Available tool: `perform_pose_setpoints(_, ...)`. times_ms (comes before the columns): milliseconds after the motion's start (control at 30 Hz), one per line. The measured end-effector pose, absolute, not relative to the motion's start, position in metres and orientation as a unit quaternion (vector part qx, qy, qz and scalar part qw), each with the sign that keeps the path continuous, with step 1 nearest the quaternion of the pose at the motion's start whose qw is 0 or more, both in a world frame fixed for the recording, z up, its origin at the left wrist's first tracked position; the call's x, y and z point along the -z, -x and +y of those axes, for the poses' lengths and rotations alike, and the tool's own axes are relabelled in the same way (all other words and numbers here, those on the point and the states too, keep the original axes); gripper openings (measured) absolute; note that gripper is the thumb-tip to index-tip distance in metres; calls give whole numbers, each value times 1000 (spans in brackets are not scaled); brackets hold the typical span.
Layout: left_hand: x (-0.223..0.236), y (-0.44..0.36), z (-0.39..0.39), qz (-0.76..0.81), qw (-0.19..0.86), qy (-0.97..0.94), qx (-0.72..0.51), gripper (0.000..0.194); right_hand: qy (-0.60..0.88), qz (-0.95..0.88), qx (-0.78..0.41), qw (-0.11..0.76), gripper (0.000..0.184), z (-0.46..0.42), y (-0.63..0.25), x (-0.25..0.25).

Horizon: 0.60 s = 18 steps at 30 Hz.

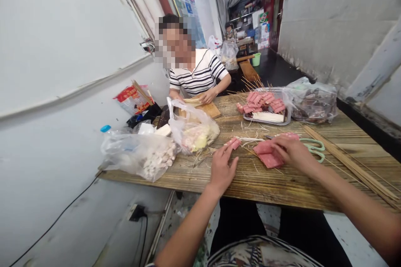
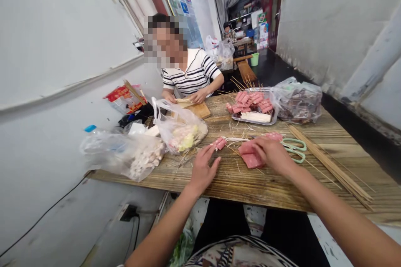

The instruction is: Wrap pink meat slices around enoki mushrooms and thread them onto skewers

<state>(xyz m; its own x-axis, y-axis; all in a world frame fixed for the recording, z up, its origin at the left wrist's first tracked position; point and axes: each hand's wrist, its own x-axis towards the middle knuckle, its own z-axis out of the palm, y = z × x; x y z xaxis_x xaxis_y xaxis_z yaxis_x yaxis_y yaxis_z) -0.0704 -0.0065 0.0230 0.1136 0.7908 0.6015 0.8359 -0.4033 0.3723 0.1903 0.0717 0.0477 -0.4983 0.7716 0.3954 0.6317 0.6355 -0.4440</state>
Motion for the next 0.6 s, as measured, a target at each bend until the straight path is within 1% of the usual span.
perform_pose_setpoints(67, -19, 75, -12, -557, 39, 723, 408, 44, 466, -823, -107, 305, 27, 86, -177, -64)
perform_pose_setpoints(133, -16, 81, -16, -574, 51, 697, 427, 39, 485, -808, -95, 320, 25, 95, -161, -82)
perform_pose_setpoints(200, -17, 85, -21, -582, 60, 685, 433, 38, 461, -817, -85, 336, 25, 90, -142, -93)
perform_pose_setpoints(267, -18, 88, -28, -577, 75, 686, 437, 39, 418, -837, -80, 344, 28, 70, -124, -91)
perform_pose_setpoints(333, -17, 89, -36, -564, 79, 698, 435, 41, 379, -864, -87, 318, 33, 40, -109, -74)
perform_pose_setpoints(367, -15, 89, -40, -556, 76, 706, 431, 41, 357, -884, -89, 289, 35, 24, -105, -64)
perform_pose_setpoints(400, -12, 90, -43, -550, 69, 715, 426, 42, 325, -908, -98, 247, 36, 11, -102, -53)
perform_pose_setpoints(467, -4, 90, -48, -541, 51, 730, 414, 41, 306, -924, -84, 212, 34, 0, -103, -39)
perform_pose_setpoints(567, 7, 91, -51, -549, 32, 725, 415, 37, 351, -912, -48, 209, 33, 28, -116, -41)
perform_pose_setpoints(600, 9, 91, -50, -554, 28, 718, 422, 36, 377, -907, -26, 188, 33, 47, -121, -47)
